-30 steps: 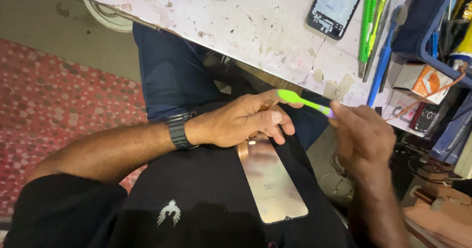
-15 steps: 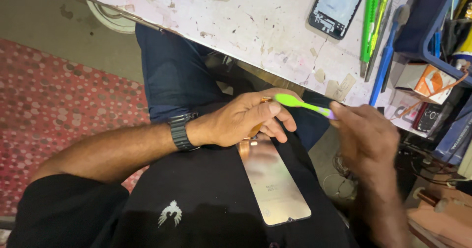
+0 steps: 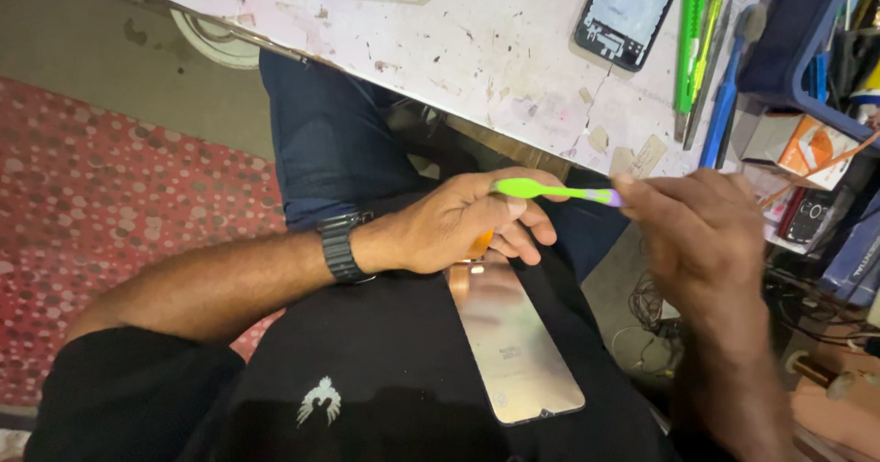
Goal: The person cleans a disassembled smartphone screen assembly using a toothbrush and a small brush. They wipe the back and edges of the screen, then apply a small amount of adhesive from a tube to the frame before brushing again.
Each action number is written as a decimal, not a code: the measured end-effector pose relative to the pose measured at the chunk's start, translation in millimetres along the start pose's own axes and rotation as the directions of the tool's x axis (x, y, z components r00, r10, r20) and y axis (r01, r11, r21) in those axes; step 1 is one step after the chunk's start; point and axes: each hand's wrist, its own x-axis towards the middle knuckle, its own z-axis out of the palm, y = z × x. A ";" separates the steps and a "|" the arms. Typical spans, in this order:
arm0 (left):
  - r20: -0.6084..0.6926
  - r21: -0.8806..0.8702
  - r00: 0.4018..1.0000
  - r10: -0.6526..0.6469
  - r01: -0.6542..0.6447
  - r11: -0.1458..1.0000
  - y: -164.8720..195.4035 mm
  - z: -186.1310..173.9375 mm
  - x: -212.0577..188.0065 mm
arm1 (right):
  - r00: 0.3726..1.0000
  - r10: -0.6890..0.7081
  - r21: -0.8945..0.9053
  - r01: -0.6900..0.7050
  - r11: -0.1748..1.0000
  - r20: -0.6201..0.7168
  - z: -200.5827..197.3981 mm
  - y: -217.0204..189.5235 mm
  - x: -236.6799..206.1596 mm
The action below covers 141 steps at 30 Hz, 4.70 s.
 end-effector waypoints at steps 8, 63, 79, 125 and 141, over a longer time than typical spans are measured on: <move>-0.004 0.017 1.000 0.000 0.000 1.000 2.7 1.9 -2.7 | 0.999 -0.010 -0.038 0.008 0.999 -0.042 -3.5 -4.0 0.2; 0.001 0.064 1.000 0.020 -0.020 0.998 6.5 3.9 -7.3 | 1.000 -0.006 -0.082 0.005 0.997 -0.003 -6.1 -6.7 9.4; -0.013 0.055 1.000 0.001 0.000 0.999 7.7 7.2 -6.0 | 0.999 -0.036 -0.028 0.036 0.999 -0.002 -4.7 -2.1 6.5; -0.002 0.087 1.000 0.020 -0.020 0.996 6.8 1.2 -5.9 | 1.000 0.011 0.011 -0.011 1.000 -0.001 1.5 1.1 2.1; -0.025 0.068 1.000 -0.010 0.011 0.998 11.8 4.0 -3.7 | 0.999 0.037 0.031 -0.037 0.999 0.014 4.5 3.8 3.9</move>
